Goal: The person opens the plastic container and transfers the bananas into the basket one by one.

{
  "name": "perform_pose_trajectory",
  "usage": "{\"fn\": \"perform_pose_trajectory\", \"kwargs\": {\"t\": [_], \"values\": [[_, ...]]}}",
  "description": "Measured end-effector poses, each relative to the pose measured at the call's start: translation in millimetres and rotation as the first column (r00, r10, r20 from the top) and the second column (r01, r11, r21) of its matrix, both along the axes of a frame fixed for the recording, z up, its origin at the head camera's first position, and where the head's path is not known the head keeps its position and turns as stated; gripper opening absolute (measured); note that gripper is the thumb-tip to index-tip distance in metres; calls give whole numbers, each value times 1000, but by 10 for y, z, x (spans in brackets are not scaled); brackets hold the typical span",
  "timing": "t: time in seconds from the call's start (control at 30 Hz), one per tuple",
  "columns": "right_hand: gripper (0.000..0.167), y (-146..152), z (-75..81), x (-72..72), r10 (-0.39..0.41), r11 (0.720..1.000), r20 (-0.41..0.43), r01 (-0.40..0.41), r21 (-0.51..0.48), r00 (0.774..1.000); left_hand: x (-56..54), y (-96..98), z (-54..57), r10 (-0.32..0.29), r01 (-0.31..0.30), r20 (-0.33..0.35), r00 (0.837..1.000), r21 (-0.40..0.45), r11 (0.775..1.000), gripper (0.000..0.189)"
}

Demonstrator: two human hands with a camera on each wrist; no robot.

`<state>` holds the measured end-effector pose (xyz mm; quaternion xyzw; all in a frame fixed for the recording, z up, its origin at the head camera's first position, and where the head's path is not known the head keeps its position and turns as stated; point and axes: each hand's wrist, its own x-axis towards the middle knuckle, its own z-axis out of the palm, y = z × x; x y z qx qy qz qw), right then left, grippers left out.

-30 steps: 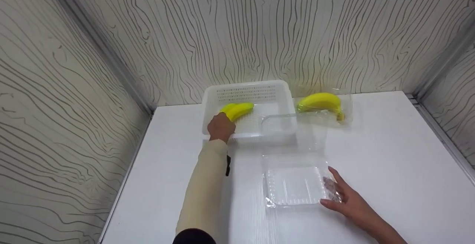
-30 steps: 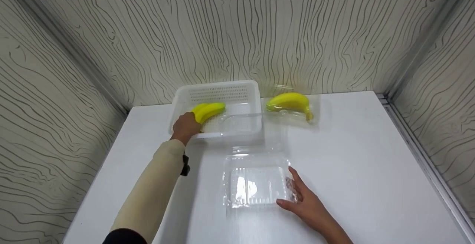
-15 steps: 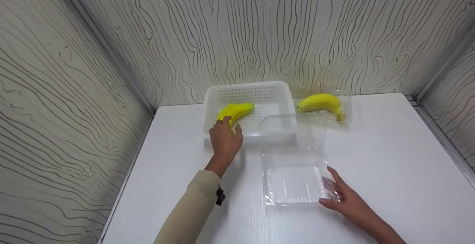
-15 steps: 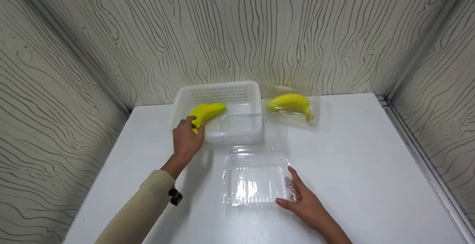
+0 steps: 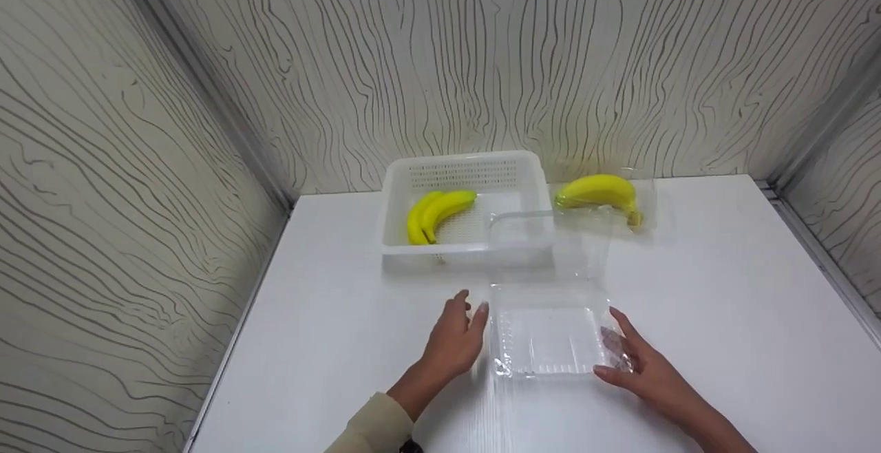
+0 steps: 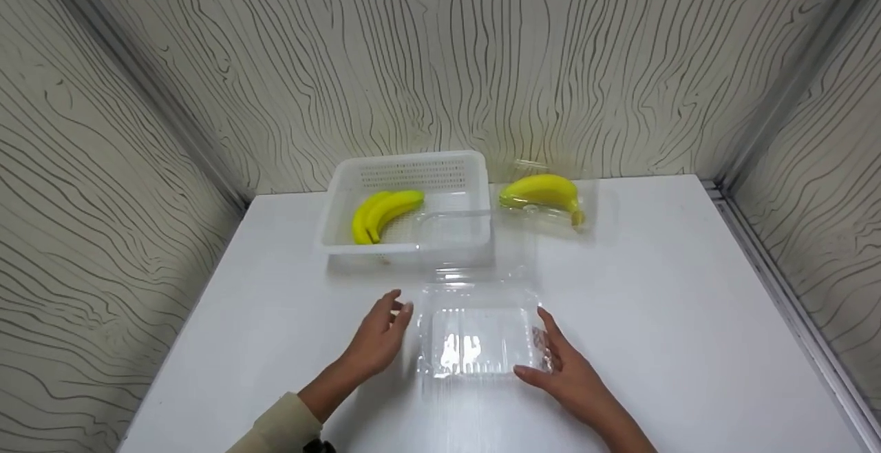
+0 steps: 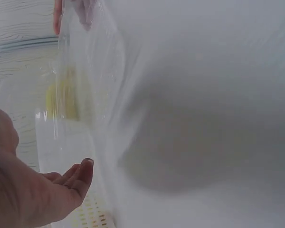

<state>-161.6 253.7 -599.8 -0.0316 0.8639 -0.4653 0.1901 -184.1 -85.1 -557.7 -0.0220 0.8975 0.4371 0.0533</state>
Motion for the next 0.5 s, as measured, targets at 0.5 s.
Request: {"fn": "perform_pose_trajectory", "kwargs": {"t": [0.5], "values": [[106,21,0,7,-3,1000,-7,3,-12,1000,328,271,-379,-218,212,41,975,117,970,129]]}}
